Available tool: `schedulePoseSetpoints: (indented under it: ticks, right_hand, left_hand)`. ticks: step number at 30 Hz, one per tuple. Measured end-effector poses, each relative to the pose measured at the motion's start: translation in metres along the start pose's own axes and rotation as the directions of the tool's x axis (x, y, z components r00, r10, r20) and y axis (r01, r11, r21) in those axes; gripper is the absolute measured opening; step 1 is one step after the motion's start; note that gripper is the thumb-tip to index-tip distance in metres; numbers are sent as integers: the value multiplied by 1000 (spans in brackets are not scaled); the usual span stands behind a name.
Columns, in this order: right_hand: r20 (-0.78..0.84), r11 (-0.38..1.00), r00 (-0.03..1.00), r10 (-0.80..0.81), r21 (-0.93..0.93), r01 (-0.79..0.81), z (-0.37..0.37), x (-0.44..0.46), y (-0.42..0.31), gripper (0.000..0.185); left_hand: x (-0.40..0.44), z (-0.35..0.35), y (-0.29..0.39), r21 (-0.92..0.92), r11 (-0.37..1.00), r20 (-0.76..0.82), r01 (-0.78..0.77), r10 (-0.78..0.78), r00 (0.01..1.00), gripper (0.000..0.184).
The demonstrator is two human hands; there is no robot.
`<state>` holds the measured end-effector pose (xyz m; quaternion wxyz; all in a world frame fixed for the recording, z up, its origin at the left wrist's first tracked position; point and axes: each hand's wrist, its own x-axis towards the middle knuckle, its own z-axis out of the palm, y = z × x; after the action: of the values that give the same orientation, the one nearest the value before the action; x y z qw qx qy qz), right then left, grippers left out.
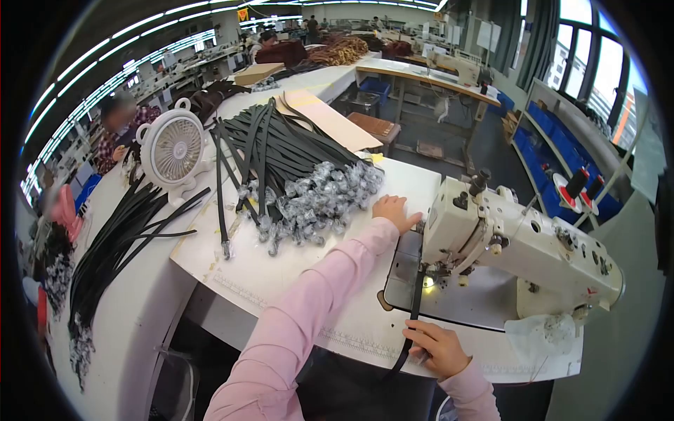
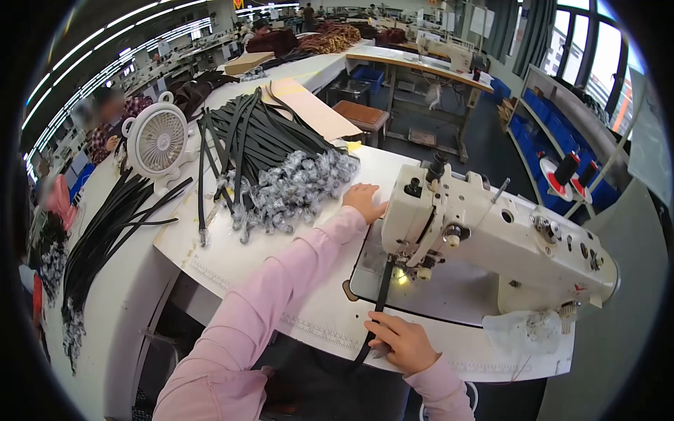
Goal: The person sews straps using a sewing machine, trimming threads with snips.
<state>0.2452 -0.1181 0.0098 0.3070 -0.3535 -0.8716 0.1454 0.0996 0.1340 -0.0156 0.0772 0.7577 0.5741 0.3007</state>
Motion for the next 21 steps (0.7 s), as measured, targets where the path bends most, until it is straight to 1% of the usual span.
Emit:
schedulePoseSetpoints:
  ticks: [1,4,7,9,10,11,12,13,15,17,18,19,20,21]
  right_hand:
    - [-20,996,997,75,47,-74,-1,0,-1,38]
    - [-9,983,986,165,87,-163,-1,-2,1,41]
    - [-65,965,971,232,144,-221,-2,-6,4,41]
    - [-106,952,951,291,126,-277,-1,-13,10,42]
    - [-123,942,937,328,118,-315,-1,-17,12,43]
    - [-141,926,920,366,153,-346,1,-20,14,42]
    - [-158,907,900,406,191,-375,2,-20,15,42]
    - [-175,903,892,417,192,-385,3,-17,14,42]
    - [-186,904,888,421,172,-392,2,-10,10,42]
    - [-111,926,926,361,162,-341,4,-11,5,41]
    - [-75,941,946,315,153,-301,3,-7,7,40]
    - [-60,983,985,162,92,-156,6,-7,9,44]
    - [20,997,997,81,-5,-81,6,-7,10,47]
    - [105,996,994,10,-93,0,7,-8,10,51]
  left_hand:
    - [12,7,12,150,980,56,131,-140,989,43]
    - [32,26,31,167,976,195,143,-175,965,49]
    - [70,69,18,85,989,236,122,-139,962,47]
    - [80,50,9,-175,976,388,129,-51,920,33]
    - [73,46,-2,-461,875,309,145,5,951,28]
    - [67,44,-18,-703,698,222,140,29,975,23]
    - [54,11,-15,-667,734,207,126,21,978,20]
    - [50,7,-23,-470,883,78,10,31,996,24]
    - [36,-11,-20,-239,966,194,101,-55,980,35]
    - [32,-1,-9,42,997,167,59,-65,984,43]
    - [32,3,0,84,995,180,62,-76,981,45]
    - [31,10,9,126,990,190,68,-91,977,48]
    - [31,15,16,168,983,203,75,-109,973,50]
    - [35,30,13,127,991,107,51,-64,992,50]
